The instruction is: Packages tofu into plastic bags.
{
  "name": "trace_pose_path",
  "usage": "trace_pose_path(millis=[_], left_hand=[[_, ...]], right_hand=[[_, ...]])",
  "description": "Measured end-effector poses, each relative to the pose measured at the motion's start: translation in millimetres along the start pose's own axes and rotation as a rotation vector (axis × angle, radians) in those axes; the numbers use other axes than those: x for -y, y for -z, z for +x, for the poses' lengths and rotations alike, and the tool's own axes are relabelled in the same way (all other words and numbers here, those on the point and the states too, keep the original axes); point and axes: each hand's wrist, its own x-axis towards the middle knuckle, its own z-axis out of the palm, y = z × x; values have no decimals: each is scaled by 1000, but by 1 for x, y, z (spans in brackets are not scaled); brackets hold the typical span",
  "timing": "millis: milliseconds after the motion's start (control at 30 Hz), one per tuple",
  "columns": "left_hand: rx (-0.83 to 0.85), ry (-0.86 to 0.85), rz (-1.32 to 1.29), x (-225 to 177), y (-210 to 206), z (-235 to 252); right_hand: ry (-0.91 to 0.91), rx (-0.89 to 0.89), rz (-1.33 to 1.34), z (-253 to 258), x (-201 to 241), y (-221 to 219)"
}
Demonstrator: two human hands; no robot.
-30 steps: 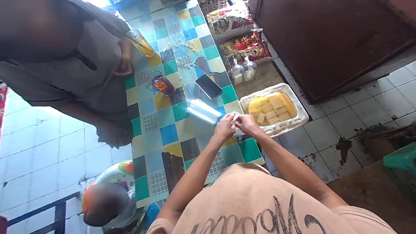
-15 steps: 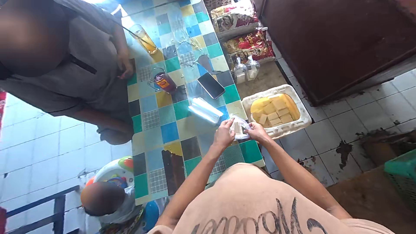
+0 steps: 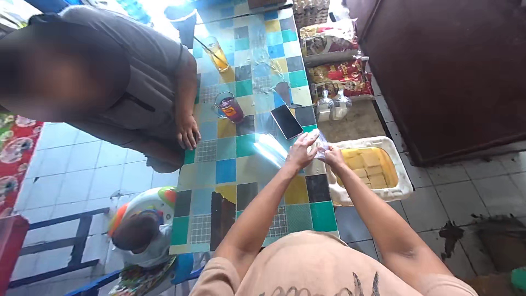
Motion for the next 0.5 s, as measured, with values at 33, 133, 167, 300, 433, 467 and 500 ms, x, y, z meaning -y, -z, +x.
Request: trace_pose_path(millis=[33, 133, 167, 300, 433, 467, 500], left_hand=[[-50, 37, -28, 2, 7, -4], [-249, 147, -1, 23, 18, -24], [-285, 195, 65, 35, 15, -31], [-61, 437, 345, 77, -9, -60], [42, 449, 377, 91, -24, -86], [43, 437, 367, 91, -23, -89], [43, 434, 358, 90, -20, -89]], right_hand=[[7, 40, 38, 8, 3, 0], [-62, 103, 101, 23, 12, 0], [-78, 88, 72, 23, 13, 1], [300, -187, -407, -15, 17, 2], [778, 88, -677, -47, 22, -48], [729, 211, -751, -48, 25, -64], [605, 300, -843, -46, 30, -79]])
